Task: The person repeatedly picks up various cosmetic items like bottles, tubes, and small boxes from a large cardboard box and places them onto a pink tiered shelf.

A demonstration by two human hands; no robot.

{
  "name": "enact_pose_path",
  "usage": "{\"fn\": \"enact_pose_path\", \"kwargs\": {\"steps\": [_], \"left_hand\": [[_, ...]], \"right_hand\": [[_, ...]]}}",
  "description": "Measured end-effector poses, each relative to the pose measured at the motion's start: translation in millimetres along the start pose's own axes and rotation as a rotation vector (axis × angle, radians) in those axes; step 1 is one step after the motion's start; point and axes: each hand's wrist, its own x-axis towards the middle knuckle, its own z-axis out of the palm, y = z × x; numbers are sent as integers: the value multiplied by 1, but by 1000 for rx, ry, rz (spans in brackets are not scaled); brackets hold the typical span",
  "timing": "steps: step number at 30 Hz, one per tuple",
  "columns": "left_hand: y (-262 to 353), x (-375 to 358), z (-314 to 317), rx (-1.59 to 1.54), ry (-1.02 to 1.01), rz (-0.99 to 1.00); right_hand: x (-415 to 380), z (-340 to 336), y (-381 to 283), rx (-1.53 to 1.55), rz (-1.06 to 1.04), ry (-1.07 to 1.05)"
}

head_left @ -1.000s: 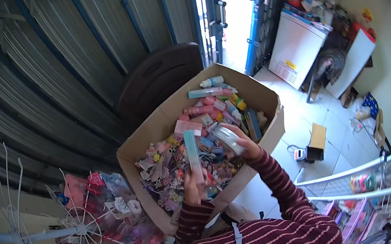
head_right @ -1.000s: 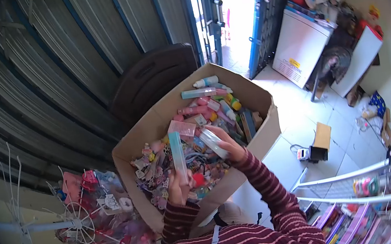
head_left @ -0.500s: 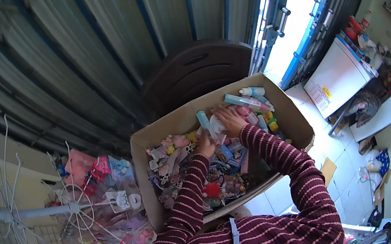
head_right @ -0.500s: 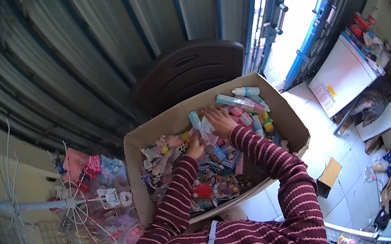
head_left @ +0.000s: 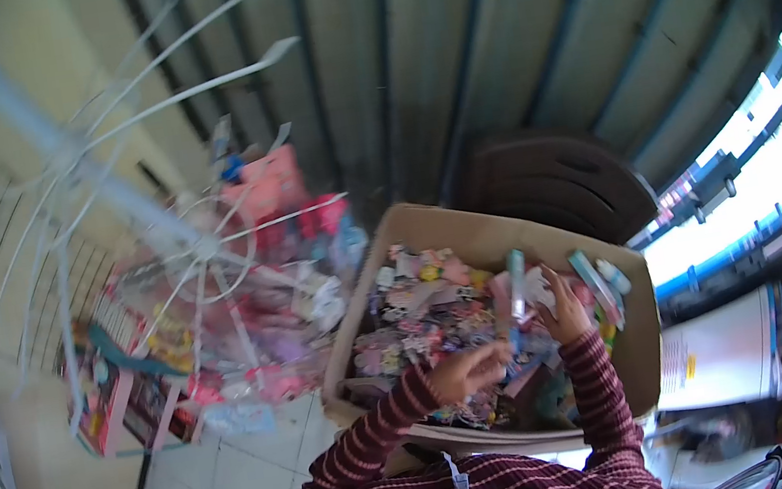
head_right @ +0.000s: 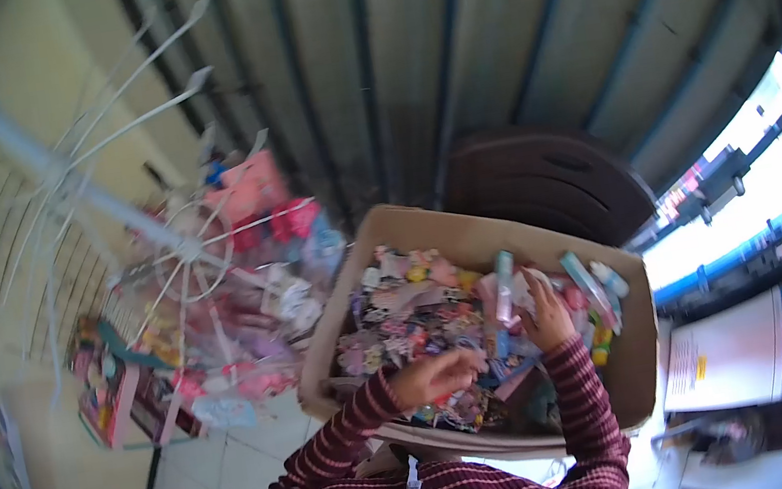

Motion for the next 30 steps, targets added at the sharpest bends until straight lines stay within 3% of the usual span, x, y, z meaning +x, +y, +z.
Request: {"fn": "enact_pose_path", "kwargs": {"steps": [1,2,3,5,6,8,9,11,12,14,19,21,23,25,30], "left_hand": [[7,-25,3,-119,-26,7],[14,-52,6,-247,-41,34],[16,-81,8,-236,21,44],[18,-144,18,-514,135,5],[27,-174,20,-550,220,15],[32,-236,31,-537,445,39],[27,-268,37,-534,500,62],[22,-328,50,-576,834,191],[23,-355,58,-556,886,205],[27,-412,80,-558,1195,297],[21,-537,143,-475,1550,474],[22,-577,171,-434,1685,671],[26,-608,198,-383,1793,786],[23,-633,221,-263,2035,1068],[13,-673,271,-29,2286,1296]], "right_hand": [[2,-1,-14,194,45,-25],[2,-1,-25,142,-50,-8],[3,-6,-53,262,55,-58],[4,1,-94,543,85,-75],[5,9,-116,553,48,-125],[3,32,-166,601,-72,40],[0,46,-193,615,-110,-2],[-5,79,-254,893,-183,48],[-9,95,-290,1008,-233,17],[-21,129,-352,1069,-364,-170],[-76,208,-481,1074,-698,-698],[-103,228,-524,1093,-792,-847],[-127,251,-556,1117,-817,-967],[-146,272,-588,1151,-778,-1180],[-180,332,-666,1107,-787,-1640]]}}
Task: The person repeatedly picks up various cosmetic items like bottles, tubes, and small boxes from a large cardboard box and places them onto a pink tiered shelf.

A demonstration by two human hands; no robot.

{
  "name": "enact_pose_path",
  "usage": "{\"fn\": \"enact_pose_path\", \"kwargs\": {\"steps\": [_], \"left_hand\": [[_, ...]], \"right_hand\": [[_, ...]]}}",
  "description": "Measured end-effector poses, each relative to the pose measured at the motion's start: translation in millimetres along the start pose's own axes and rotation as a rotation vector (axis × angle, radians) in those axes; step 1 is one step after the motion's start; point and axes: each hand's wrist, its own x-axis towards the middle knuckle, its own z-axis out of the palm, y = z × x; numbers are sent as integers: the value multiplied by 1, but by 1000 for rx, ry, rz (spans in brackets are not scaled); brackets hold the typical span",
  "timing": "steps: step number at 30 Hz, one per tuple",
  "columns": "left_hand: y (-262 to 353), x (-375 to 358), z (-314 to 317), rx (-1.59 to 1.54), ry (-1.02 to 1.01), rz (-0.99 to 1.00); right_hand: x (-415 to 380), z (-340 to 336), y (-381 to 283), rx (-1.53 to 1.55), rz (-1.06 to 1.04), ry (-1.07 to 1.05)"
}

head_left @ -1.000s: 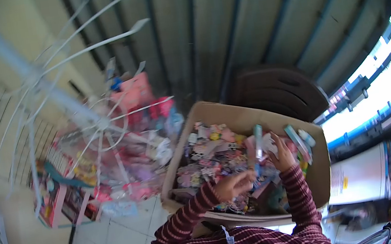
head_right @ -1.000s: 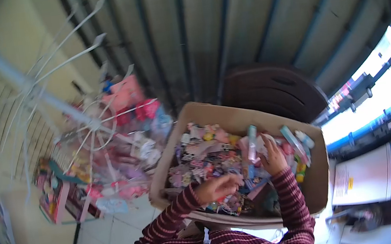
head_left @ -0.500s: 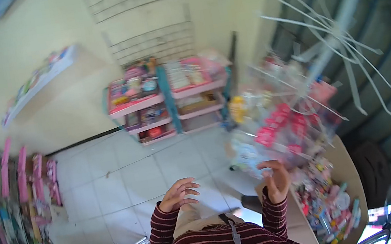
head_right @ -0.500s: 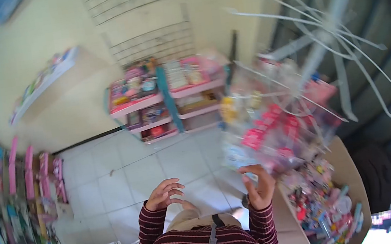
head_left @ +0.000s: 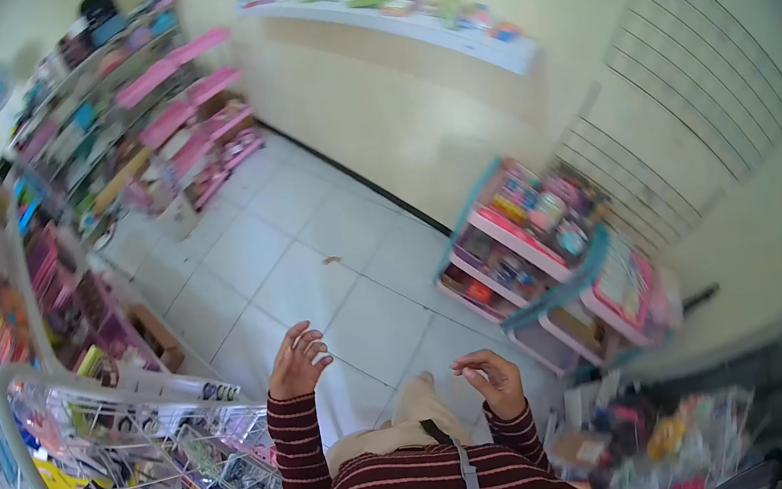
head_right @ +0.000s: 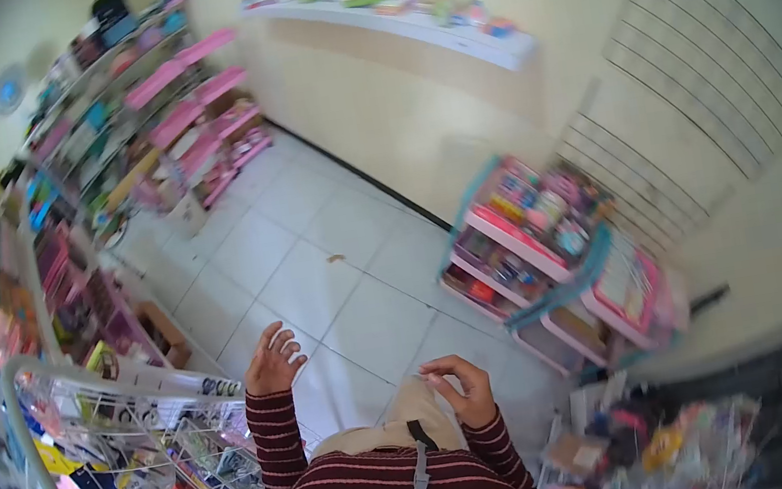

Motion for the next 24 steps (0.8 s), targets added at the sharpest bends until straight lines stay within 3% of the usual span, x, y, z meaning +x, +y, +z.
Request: {"fn": "enact_pose_path", "kwargs": {"steps": [5,11,16,17,24], "left_hand": [[12,15,-32,-65,117,103],[24,93,-47,-171,313,243],[39,162,-75,-244,531,281],[42,168,-85,-286,480,281],[35,170,-129,-481,936,418]], "right_hand": [[113,0,28,-13,-1,-230],[253,20,29,43,-34,-198],[349,39,51,149,62,-346],[368,46,59,175,72,-359],[474,116,94,314,295,-504]]}}
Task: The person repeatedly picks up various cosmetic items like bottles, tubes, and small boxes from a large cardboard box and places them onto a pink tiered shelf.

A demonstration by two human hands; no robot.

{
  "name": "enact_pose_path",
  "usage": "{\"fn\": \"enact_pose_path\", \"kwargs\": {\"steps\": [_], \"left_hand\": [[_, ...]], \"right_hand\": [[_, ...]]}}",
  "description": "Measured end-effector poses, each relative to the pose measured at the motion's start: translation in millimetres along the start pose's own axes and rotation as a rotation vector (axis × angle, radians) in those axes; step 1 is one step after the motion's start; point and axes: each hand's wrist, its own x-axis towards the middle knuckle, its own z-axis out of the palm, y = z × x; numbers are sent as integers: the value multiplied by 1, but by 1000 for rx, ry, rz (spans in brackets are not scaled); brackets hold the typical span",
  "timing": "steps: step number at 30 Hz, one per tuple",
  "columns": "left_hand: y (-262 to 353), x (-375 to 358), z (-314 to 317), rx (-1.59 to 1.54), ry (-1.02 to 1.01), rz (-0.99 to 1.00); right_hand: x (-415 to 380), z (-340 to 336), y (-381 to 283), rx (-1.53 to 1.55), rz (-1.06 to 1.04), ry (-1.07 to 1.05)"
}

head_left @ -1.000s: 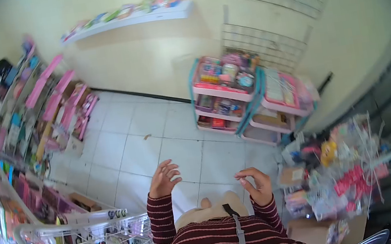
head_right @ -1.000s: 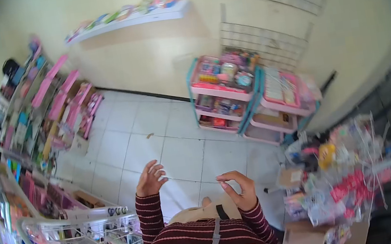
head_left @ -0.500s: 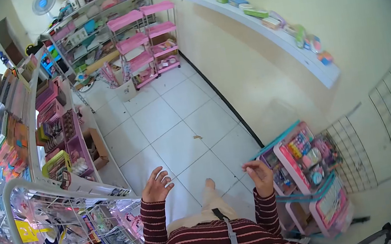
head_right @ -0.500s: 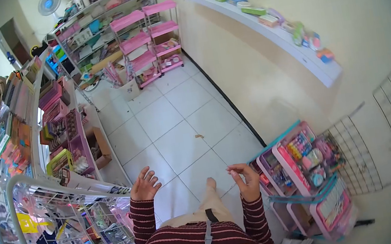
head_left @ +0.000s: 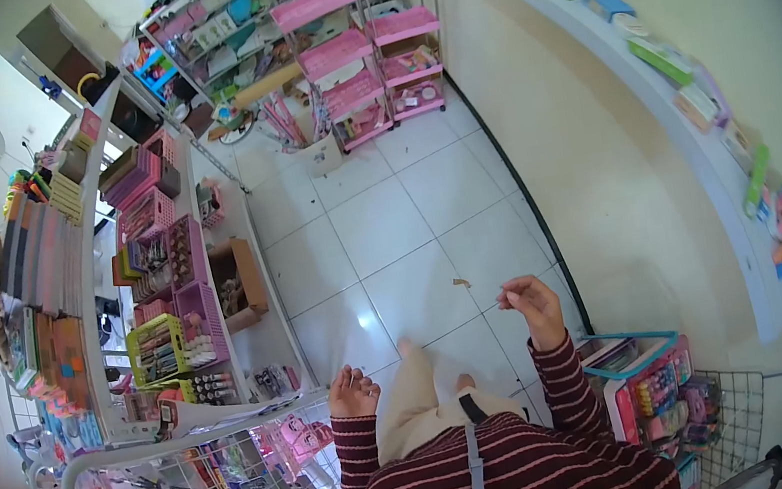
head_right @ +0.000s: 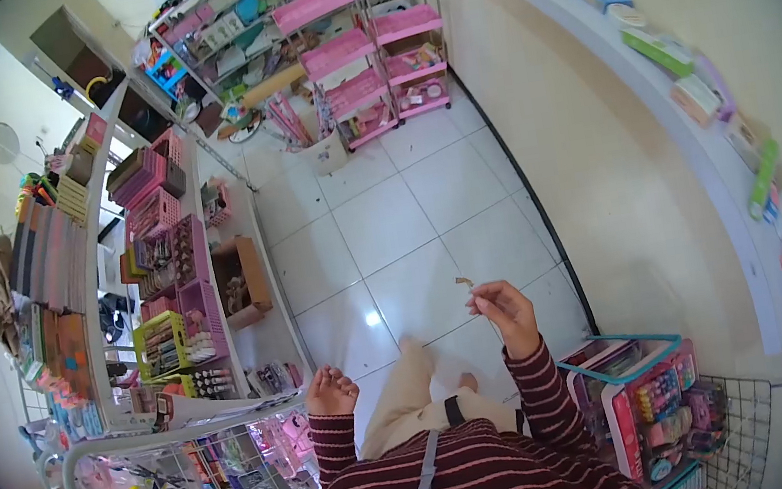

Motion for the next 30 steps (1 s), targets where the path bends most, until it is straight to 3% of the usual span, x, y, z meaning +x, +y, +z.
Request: {"fn": "enact_pose_path", "kwargs": {"steps": [2,5,10,13,19,21,23,30], "left_hand": [[4,21,-12,-83,142,20],[18,70,-12,-111,164,14],[63,179,57,-25,182,-49],[99,252,127,147,-12,4],[126,375,257,260,-219,-110],[119,410,285,258,-352,-180],[107,440,296,262,-383,-241],[74,555,273,237,28,-507]], "right_hand": [[36,8,4,20,35,-14],[88,22,13,59,40,-16],[176,40,32,171,158,63],[231,55,16,216,142,134],[319,60,-17,148,-154,238],[343,52,-5,145,-167,283],[367,42,16,169,-30,359],[485,12,77,178,209,443]]}}
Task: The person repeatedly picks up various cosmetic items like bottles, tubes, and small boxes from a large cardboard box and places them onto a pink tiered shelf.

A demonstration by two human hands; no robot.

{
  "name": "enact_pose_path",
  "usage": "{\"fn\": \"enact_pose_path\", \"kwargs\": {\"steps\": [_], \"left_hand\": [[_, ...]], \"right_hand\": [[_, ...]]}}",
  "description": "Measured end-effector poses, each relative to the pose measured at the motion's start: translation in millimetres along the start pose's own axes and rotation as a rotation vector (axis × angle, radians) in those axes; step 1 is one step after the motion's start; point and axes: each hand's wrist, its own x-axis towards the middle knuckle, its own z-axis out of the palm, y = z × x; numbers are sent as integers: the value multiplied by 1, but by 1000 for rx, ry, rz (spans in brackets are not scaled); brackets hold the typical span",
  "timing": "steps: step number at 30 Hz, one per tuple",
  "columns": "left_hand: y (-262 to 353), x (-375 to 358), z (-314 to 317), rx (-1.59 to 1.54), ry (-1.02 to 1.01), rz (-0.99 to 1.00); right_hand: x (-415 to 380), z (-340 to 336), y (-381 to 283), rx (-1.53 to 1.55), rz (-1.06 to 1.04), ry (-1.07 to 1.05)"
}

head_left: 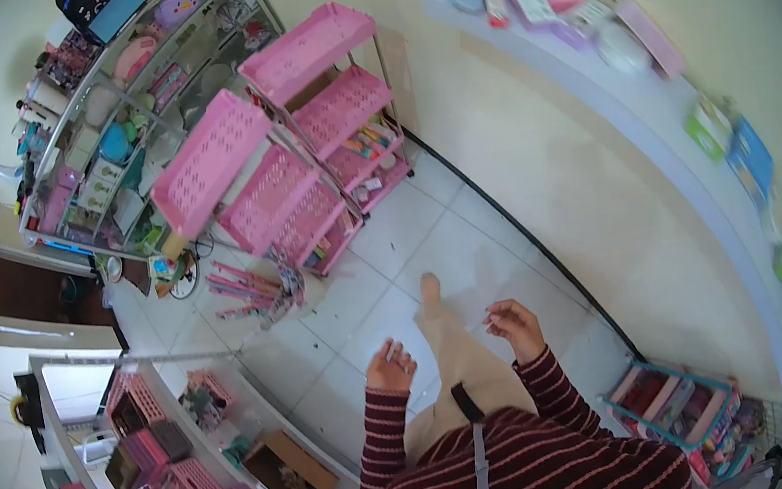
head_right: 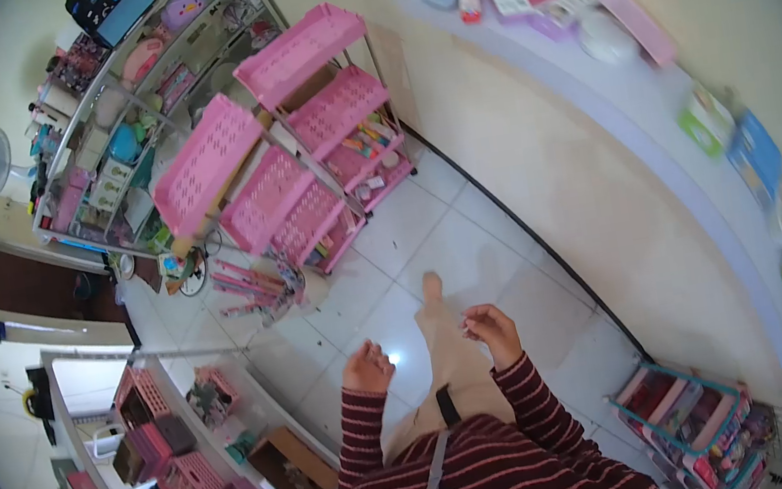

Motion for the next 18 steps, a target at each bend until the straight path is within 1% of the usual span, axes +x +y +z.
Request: {"fn": "enact_pose_path", "kwargs": {"steps": [1,3,4,6,7,9,10,11,13,14,15,17,18], "left_hand": [[9,18,1,-8,53,-24],[30,50,11,104,125,-44],[41,68,17,98,131,-42],[66,111,25,247,277,-27],[81,132,29,244,291,-41],[102,183,33,439,291,44],[113,209,33,516,293,42],[125,236,33,548,236,46],[140,290,47,580,186,69],[144,326,37,581,117,93],[150,359,41,667,126,70],[159,424,45,830,187,77],[165,456,39,1019,125,158]], "right_hand": [[29,8,-5,-1,-8,-8],[86,25,-12,-46,51,-6],[120,30,-10,-78,35,-23],[192,43,-10,-102,13,-38],[225,46,-6,-126,-4,-47],[296,54,6,-136,-74,-64],[329,57,12,-196,-98,-70],[363,61,21,-249,-124,-73],[429,65,50,-416,-169,-85],[459,68,64,-547,-244,-68],[488,71,79,-678,-313,-53],[541,73,112,-798,-402,-77],[563,76,123,-944,-416,-97]]}}
